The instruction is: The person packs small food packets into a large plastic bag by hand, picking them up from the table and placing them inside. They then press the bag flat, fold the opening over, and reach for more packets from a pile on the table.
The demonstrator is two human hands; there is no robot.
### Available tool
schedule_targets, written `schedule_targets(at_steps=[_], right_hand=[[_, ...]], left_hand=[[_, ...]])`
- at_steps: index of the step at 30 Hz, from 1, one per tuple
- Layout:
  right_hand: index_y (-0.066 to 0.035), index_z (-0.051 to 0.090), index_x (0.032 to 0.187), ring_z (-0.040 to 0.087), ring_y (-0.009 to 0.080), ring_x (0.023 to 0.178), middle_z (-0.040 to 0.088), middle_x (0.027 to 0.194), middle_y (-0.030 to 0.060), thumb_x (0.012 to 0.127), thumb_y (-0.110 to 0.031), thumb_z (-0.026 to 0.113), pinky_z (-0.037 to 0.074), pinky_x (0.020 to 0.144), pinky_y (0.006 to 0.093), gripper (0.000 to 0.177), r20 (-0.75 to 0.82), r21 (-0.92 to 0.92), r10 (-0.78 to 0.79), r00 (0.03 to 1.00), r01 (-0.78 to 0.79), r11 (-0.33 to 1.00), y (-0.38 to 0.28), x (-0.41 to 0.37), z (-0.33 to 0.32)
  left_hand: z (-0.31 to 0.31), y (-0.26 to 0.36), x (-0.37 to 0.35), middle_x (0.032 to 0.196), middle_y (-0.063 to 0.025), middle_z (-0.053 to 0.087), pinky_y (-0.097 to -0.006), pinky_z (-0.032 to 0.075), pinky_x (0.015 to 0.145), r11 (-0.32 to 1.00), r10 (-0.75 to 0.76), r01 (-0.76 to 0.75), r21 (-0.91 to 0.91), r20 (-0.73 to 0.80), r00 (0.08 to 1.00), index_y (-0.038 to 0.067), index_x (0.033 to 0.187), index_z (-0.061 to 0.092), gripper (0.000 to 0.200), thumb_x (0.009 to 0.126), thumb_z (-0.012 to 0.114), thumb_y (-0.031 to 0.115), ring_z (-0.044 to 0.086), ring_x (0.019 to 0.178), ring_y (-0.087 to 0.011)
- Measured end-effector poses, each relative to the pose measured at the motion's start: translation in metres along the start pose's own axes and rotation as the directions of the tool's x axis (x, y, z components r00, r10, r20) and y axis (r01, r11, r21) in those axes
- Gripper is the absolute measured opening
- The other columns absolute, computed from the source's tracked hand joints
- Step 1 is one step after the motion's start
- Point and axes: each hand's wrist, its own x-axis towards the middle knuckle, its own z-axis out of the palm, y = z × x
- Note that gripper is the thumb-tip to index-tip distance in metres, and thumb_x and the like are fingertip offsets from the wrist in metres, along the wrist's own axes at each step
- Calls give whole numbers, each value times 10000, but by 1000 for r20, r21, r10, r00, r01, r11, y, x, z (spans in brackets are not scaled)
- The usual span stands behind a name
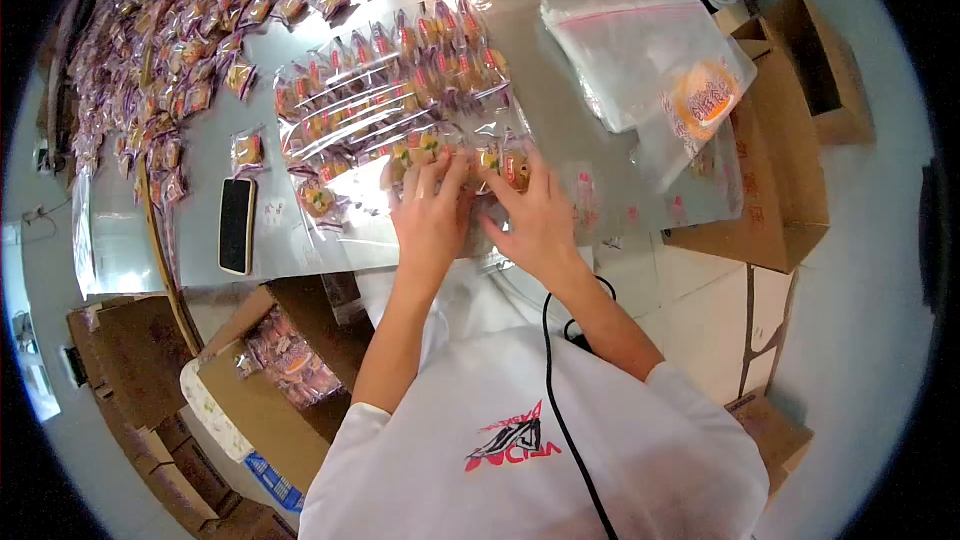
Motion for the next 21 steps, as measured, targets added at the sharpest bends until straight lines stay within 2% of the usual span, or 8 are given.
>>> schedule_targets(at_steps=[3, 6, 9, 12, 15, 17, 18, 21], right_hand=[[-194, 552, 1471, 569, 436, 1178, 388, 1582, 277, 841, -199, 795, 537, 980, 523, 675, -97, -35, -3, 995, 0, 999, -1, 1, 8], [-91, 538, 1442, 566, 437, 1204, 369, 1611, 286, 858, -166, 781, 530, 1000, 514, 638, -185, 70, 65, 981, -53, 996, 14, 0, 33], [-26, 510, 1435, 577, 426, 1191, 368, 1626, 286, 879, -96, 740, 539, 986, 491, 606, -170, 214, 133, 976, -95, 972, 17, -3, 42], [-42, 492, 1463, 583, 414, 1164, 413, 1610, 260, 878, -42, 706, 523, 997, 511, 623, -250, 311, 88, 964, -7, 951, 14, -2, 30], [-91, 521, 1462, 581, 418, 1165, 473, 1556, 232, 857, -31, 716, 491, 1037, 527, 638, -163, 228, 4, 987, 34, 973, 21, -4, 11], [-120, 560, 1444, 593, 402, 1207, 490, 1539, 201, 822, -1, 739, 515, 1006, 478, 658, -93, 195, 22, 995, -4, 981, 35, -10, 7], [-134, 580, 1435, 599, 394, 1228, 498, 1530, 186, 805, 14, 751, 526, 991, 454, 670, -60, 175, 33, 998, -22, 984, 39, -11, 5], [-191, 599, 1395, 569, 431, 1291, 556, 1408, 177, 828, -35, 747, 488, 1070, 497, 607, -160, 89, 57, 985, -43, 995, 40, -5, 0]], left_hand=[[2, -1, 1, 1220, -44, 706, -601, 272, 1187, 1000, -10, 10, 2, -20, 1000, 189, 1353, 681, 514, 859, 814, 232, 608, 1233, -280], [6, -1, 1, 1226, -28, 690, -623, 277, 1162, 1000, -12, 11, -17, -62, 998, 202, 1372, 677, 497, 889, 786, 234, 621, 1194, -246], [9, -3, -3, 1269, -20, 674, -622, 250, 1193, 999, 43, -40, 29, -98, 994, 220, 1383, 677, 511, 882, 774, 204, 617, 1195, -252], [5, 10, 4, 1359, -58, 643, -623, 236, 1208, 998, 42, -37, 58, -89, 995, 248, 1374, 691, 573, 814, 797, 182, 593, 1287, -265], [12, 11, 2, 1442, -99, 597, -660, 194, 1216, 998, 14, -9, 56, -82, 997, 259, 1381, 693, 619, 777, 809, 182, 557, 1373, -288], [14, 5, 2, 1454, -98, 591, -691, 162, 1219, 997, 74, -69, 46, -116, 990, 264, 1382, 694, 625, 774, 806, 173, 553, 1382, -296], [13, 8, 1, 1451, -88, 605, -727, 105, 1224, 999, 34, -31, 36, -81, 996, 263, 1374, 698, 616, 776, 796, 155, 553, 1386, -291], [17, 9, 2, 1453, -79, 612, -725, 141, 1202, 992, 86, -70, 106, -157, 984, 262, 1367, 702, 591, 796, 776, 129, 542, 1403, -287]])
